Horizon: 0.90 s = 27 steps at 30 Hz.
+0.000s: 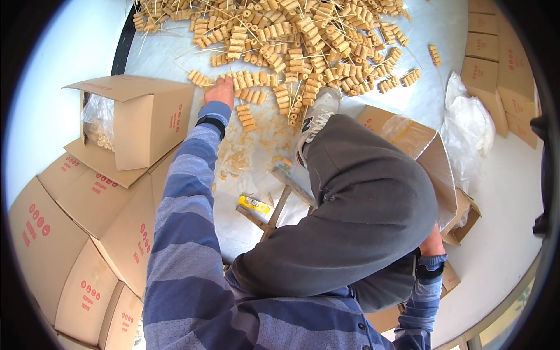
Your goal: The person sits on the floor and threads small cylindrical snack pieces onto wooden skewers. They repeatedly pick up skewers, insert snack pieces, and place the completed skewers into a cardboard box.
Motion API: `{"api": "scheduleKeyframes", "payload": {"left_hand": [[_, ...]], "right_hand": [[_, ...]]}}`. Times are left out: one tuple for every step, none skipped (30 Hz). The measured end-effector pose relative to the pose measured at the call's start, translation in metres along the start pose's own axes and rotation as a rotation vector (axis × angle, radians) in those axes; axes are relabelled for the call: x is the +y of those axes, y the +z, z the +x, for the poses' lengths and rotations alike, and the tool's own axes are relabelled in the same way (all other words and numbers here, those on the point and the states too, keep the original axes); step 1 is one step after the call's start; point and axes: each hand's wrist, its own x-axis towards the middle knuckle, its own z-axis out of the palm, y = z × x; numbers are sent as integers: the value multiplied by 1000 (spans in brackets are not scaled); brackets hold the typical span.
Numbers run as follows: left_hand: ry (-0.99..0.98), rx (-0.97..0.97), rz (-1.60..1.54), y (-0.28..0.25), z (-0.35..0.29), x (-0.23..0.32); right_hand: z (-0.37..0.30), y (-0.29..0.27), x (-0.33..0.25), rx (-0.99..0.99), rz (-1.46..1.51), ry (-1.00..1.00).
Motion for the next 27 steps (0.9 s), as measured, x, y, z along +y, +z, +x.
{"api": "scheduleKeyframes", "payload": {"left_hand": [[12, 9, 1, 0, 1, 2], [15, -4, -3, -1, 1, 3], [29, 10, -2, -3, 0, 4], [34, 3, -5, -6, -4, 5], [38, -5, -7, -10, -10, 6], [33, 1, -9, -13, -18, 6], [27, 6, -11, -16, -27, 7], [19, 0, -12, -18, -36, 6], [-15, -77, -46, -19, -42, 4], [-43, -95, -105, -19, -47, 2], [-73, -113, -165, -17, -51, -1], [-100, -112, -227, -13, -54, -5], [-105, -111, -297, -9, -55, -11], [-131, -57, -380, -4, -52, -16], [-164, -1, -460, 1, -47, -22], [-204, 48, -537, 5, -42, -30], [-271, 94, -658, 8, -32, -37], [-342, 133, -780, 9, -19, -43], [-436, 147, -899, 9, -6, -48], [-551, 145, -1074, 8, 7, -53], [-690, 115, -1243, 6, 19, -56], [-831, 82, -1410, 4, 28, -59], [-906, -52, -1531, 1, 35, -63], [-931, -98, -1491, -1, 39, -64], [-956, -147, -1449, -2, 41, -62], [-983, -200, -1405, -4, 42, -63], [-995, -141, -1271, 0, 39, -55]], "right_hand": [[-1, 0, -1, 11, -25, -16], [-1, -1, -2, 17, -38, -23], [-3, 0, -2, 24, -52, -29], [-4, 1, -1, 26, -55, -28], [-5, 2, 0, 28, -56, -27], [-6, 3, 3, 31, -61, -28], [-8, 5, 5, 33, -65, -31], [-9, 7, 8, 35, -71, -33], [-11, 9, 12, 49, -73, -51], [-12, 11, 15, 61, -74, -68], [-12, 14, 18, 74, -76, -86], [-11, 15, 22, 65, -82, -69], [-10, 17, 24, 56, -88, -51], [-10, 17, 26, 43, -113, 8], [-9, 17, 26, 61, -82, -46], [-9, 16, 26, 74, -71, -62], [-9, 14, 26, 85, -60, -77], [-9, 12, 25, 88, -59, -78], [-9, 10, 23, 92, -59, -78], [-9, 9, 22, 96, -65, -83], [-8, 8, 20, 88, -75, -72], [-8, 7, 19, 79, -91, -66], [-7, 7, 18, 65, -104, -45], [-6, 7, 18, 69, -92, -57], [-6, 7, 17, 67, -77, -52], [-5, 8, 17, 57, -57, -14], [-4, 8, 16, 71, -45, -47]]}}
